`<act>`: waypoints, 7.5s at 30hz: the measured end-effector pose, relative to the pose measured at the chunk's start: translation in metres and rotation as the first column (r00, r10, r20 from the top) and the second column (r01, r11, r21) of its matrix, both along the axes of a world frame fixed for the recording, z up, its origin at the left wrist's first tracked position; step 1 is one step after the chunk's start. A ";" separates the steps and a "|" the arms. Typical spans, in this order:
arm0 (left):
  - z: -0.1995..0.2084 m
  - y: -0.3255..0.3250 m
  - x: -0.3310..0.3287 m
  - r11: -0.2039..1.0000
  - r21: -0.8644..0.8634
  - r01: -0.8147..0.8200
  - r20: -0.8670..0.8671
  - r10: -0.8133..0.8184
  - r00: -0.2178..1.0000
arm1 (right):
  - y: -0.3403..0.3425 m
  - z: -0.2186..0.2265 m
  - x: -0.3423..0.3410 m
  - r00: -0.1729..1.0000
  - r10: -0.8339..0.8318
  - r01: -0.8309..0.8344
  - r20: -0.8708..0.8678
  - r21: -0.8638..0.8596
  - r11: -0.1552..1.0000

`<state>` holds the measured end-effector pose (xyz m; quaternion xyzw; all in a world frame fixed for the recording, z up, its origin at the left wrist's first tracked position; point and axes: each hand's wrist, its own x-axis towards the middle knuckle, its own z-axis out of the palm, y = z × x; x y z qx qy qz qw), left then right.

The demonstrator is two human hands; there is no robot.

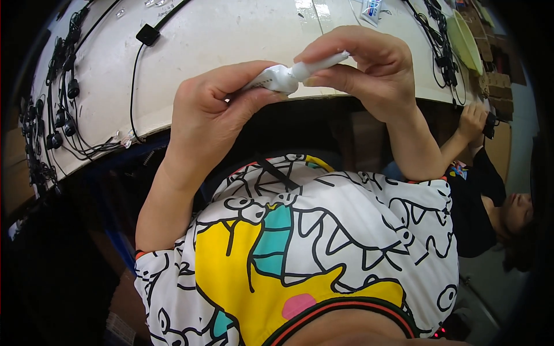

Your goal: The person applies glue from a tube to small plastic housings, then assembles them with LED lights and wires by hand.

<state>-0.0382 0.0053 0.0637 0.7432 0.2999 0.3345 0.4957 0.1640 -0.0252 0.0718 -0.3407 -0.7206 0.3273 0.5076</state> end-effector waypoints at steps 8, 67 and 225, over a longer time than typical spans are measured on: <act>0.000 -0.005 0.004 0.998 0.020 -0.068 -0.068 0.069 0.995 | -0.002 0.003 -0.002 0.992 -0.121 0.125 0.032 -0.221 0.967; 0.016 0.008 0.031 0.839 -0.536 0.098 -0.017 -0.126 0.992 | 0.001 -0.018 0.015 0.931 -0.035 -0.112 -0.364 -0.376 0.920; 0.010 0.004 0.018 0.927 -0.371 -0.044 0.086 0.081 0.993 | -0.001 -0.025 -0.027 0.919 -0.350 0.352 0.182 0.019 0.936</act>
